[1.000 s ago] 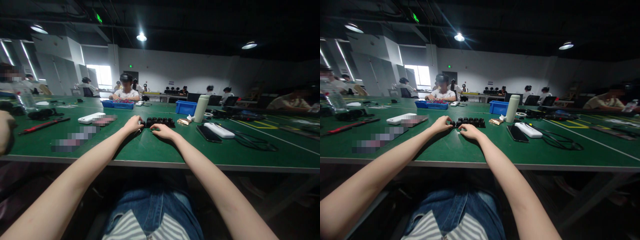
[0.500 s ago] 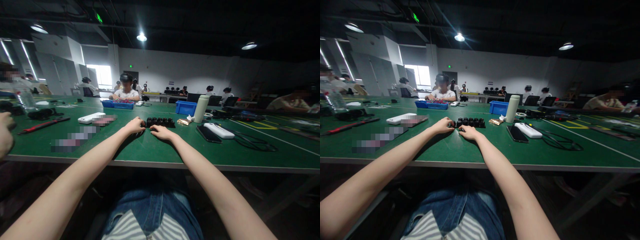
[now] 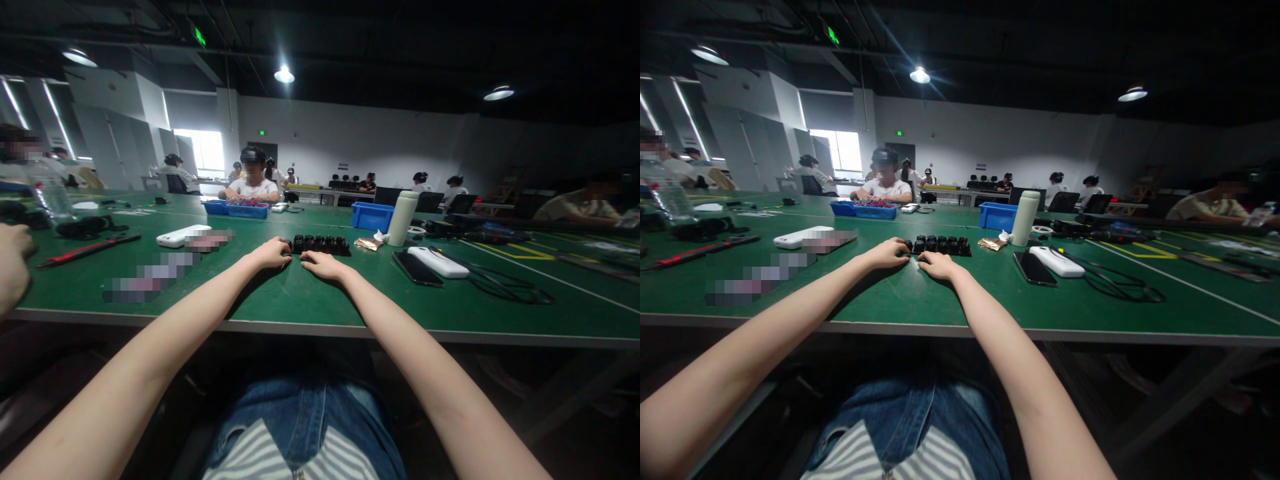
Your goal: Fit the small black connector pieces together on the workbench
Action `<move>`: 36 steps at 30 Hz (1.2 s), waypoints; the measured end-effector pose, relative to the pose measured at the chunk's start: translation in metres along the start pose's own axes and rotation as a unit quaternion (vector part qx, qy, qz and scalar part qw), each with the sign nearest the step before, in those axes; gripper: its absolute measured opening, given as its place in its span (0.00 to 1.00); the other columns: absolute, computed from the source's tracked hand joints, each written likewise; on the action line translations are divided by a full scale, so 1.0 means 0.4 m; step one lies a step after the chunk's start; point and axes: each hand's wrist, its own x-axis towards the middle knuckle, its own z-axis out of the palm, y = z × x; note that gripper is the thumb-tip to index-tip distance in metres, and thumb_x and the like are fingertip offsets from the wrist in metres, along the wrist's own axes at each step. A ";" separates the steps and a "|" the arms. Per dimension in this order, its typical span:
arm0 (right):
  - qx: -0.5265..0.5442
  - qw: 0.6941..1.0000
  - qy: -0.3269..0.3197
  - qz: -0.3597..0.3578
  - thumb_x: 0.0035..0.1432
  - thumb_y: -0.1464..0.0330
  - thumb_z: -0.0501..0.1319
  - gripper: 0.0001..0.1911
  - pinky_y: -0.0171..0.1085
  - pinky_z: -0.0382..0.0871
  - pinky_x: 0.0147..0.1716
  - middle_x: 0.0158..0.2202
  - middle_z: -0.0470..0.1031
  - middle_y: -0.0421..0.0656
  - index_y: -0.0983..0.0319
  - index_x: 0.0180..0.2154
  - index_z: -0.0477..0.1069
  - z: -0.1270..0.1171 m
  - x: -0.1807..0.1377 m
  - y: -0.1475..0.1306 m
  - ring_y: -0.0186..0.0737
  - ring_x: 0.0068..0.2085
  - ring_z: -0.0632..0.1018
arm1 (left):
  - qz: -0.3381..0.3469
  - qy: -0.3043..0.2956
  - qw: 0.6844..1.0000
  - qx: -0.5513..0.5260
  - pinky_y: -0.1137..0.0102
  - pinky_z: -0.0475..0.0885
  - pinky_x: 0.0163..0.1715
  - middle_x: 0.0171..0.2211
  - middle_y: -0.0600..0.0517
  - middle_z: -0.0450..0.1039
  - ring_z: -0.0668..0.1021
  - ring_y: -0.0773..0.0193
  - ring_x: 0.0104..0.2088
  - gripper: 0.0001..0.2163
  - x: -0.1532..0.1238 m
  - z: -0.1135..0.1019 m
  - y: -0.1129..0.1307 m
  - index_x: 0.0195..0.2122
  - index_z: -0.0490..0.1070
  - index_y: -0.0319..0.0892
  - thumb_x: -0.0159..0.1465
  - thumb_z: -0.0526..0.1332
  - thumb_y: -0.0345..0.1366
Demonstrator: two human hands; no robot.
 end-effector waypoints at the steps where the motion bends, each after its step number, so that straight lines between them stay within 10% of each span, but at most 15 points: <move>1: 0.002 1.000 0.002 -0.002 0.61 0.64 0.53 0.16 0.45 0.58 0.56 0.56 0.68 0.44 0.57 0.51 0.67 0.001 0.000 0.002 0.43 0.57 0.68 | 0.002 -0.001 1.000 0.000 0.68 0.65 0.52 0.52 0.44 0.67 0.72 0.57 0.50 0.16 0.000 0.000 0.000 0.43 0.75 0.42 0.57 0.58 0.43; 24: 0.040 0.998 -0.037 -0.010 0.62 0.65 0.53 0.20 0.40 0.57 0.59 0.59 0.65 0.45 0.61 0.55 0.65 -0.001 0.004 0.017 0.41 0.59 0.67 | 0.000 0.023 1.000 -0.015 0.67 0.60 0.57 0.54 0.42 0.66 0.64 0.53 0.59 0.18 0.006 -0.038 -0.021 0.46 0.73 0.40 0.56 0.59 0.41; 36: -0.058 0.982 -0.178 -0.017 0.58 0.69 0.57 0.22 0.33 0.62 0.54 0.58 0.66 0.47 0.64 0.55 0.66 -0.071 0.064 -0.014 0.42 0.56 0.69 | -0.179 0.051 0.983 -0.011 0.70 0.64 0.51 0.54 0.39 0.67 0.70 0.55 0.54 0.21 0.126 -0.042 0.009 0.53 0.65 0.35 0.61 0.53 0.41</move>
